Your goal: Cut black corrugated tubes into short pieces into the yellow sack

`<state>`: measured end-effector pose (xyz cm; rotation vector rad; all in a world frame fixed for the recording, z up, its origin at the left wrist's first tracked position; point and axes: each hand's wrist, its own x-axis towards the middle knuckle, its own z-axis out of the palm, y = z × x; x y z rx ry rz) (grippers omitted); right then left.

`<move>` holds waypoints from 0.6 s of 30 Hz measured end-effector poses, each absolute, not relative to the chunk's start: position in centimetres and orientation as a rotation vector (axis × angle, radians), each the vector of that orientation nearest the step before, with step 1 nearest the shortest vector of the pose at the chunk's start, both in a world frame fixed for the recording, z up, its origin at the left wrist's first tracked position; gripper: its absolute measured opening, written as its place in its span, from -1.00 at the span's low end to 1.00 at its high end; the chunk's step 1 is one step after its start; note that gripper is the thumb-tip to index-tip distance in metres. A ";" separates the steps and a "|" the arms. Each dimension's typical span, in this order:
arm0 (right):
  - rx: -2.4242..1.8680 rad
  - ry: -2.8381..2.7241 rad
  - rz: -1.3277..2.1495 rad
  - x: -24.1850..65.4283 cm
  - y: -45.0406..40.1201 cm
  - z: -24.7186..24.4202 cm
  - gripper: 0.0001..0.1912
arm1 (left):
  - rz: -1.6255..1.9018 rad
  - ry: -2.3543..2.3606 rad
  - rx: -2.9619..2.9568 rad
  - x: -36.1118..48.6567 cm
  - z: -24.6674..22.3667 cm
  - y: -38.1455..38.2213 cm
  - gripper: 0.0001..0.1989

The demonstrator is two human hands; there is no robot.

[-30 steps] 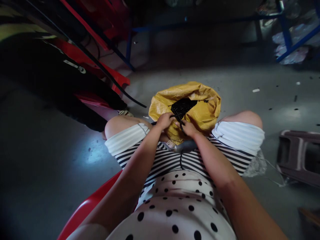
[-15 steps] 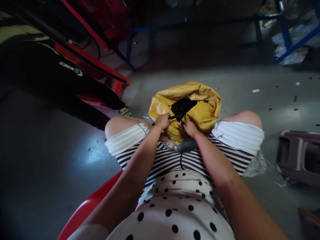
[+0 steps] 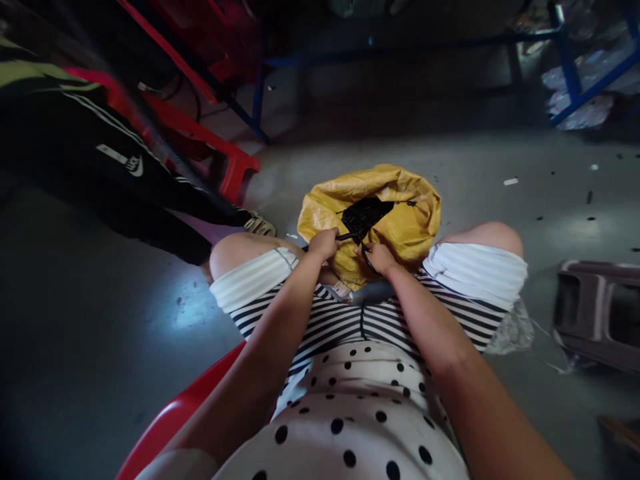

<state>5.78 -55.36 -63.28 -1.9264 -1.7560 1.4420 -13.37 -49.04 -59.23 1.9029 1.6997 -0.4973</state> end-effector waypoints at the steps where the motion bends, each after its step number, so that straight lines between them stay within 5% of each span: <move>1: -1.936 -1.754 1.438 5.8 -55.4 -63.2 -0.43 | -0.493 1.695 1.909 -13.4 -59.3 -49.0 -0.73; 18: -1.982 -1.767 1.470 6.0 -55.1 -62.6 -0.35 | -0.522 1.578 2.006 -13.0 -58.6 -49.4 -0.70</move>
